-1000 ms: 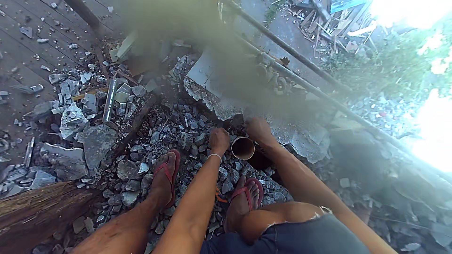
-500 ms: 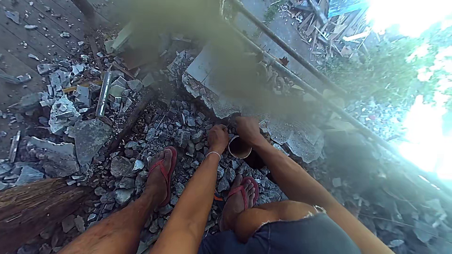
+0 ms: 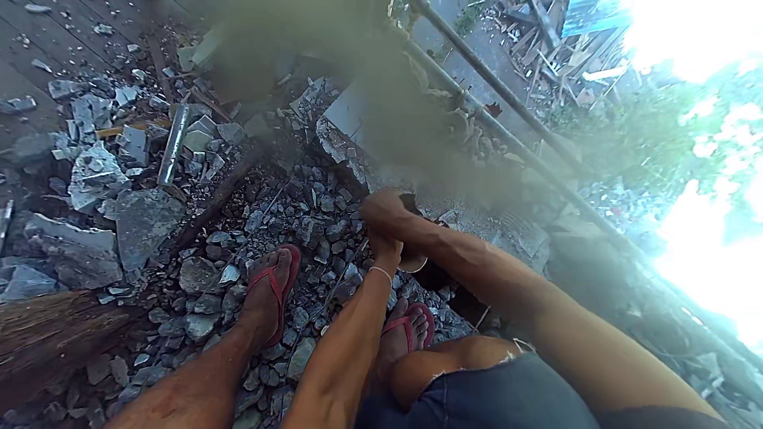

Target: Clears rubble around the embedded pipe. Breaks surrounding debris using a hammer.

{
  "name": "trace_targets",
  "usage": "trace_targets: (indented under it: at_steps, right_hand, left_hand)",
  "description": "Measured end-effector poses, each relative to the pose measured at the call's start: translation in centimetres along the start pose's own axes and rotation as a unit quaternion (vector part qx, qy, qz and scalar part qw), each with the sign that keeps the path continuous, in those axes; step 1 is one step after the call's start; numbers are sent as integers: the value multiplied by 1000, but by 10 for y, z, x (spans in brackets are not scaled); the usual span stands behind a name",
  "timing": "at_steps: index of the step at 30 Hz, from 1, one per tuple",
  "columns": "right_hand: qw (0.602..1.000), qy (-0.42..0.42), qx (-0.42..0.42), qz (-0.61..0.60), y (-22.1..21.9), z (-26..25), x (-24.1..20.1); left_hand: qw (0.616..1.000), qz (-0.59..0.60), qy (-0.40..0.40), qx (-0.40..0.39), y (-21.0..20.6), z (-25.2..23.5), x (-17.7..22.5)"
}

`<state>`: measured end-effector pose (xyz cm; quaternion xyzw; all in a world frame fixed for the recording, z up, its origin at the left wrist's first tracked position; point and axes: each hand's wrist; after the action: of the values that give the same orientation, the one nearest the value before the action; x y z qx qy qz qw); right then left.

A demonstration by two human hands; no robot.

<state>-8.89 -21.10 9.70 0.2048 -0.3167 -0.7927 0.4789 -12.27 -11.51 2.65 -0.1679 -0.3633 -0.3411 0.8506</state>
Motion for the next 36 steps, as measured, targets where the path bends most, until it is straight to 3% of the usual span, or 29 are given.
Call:
trace_targets:
  at_steps: [4, 8, 10, 13, 15, 17, 20, 22, 26, 31, 34, 36]
  right_hand:
    - [999, 26, -26, -33, -20, -22, -34]
    - [997, -21, -27, -71, -32, -35, -44]
    - [995, -28, -22, -98, -32, -31, -42]
    - [989, -28, 59, -134, -40, -18, -29]
    - [979, -59, 102, -166, -44, -10, -20]
    - [966, -103, 131, -198, -57, -4, -21]
    - [951, -154, 171, -204, -81, -5, -43]
    - [949, -172, 173, -200, -87, -6, -57]
    - [941, -182, 169, -228, -92, -2, -69]
    - [950, -117, 217, -193, -114, 17, -81]
    - [899, -90, 266, -335, -128, 33, -91]
    - [811, -112, 221, -531, -132, 44, -91]
  left_hand:
    - [997, -29, 69, -28, 18, 24, -6]
    - [981, 165, 81, -56, 29, 19, -7]
    - [974, 180, 90, -105, 40, 21, -3]
    - [977, -86, 73, -178, 73, 7, 14]
    - [915, -329, 59, -226, 95, -11, 51]
    - [856, -474, 21, -205, 103, -25, 87]
    - [847, -510, -70, -130, 84, -26, 130]
    - [833, -523, -114, -141, 64, -26, 140]
    - [751, -621, -115, -194, 35, -41, 125]
    - [702, -665, -87, -238, 23, -65, 89]
    - [689, -677, -113, -235, 26, -63, 80]
    - [713, -649, -133, -230, 37, -67, 75]
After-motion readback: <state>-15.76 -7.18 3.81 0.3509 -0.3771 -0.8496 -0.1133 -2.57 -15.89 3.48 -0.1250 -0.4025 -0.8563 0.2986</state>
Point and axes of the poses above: each hand's wrist, its own z-axis away from the middle knuckle, its own y-axis out of the back of the hand, x = y × z, and after that the axes turned 11 degrees about z, right-handed
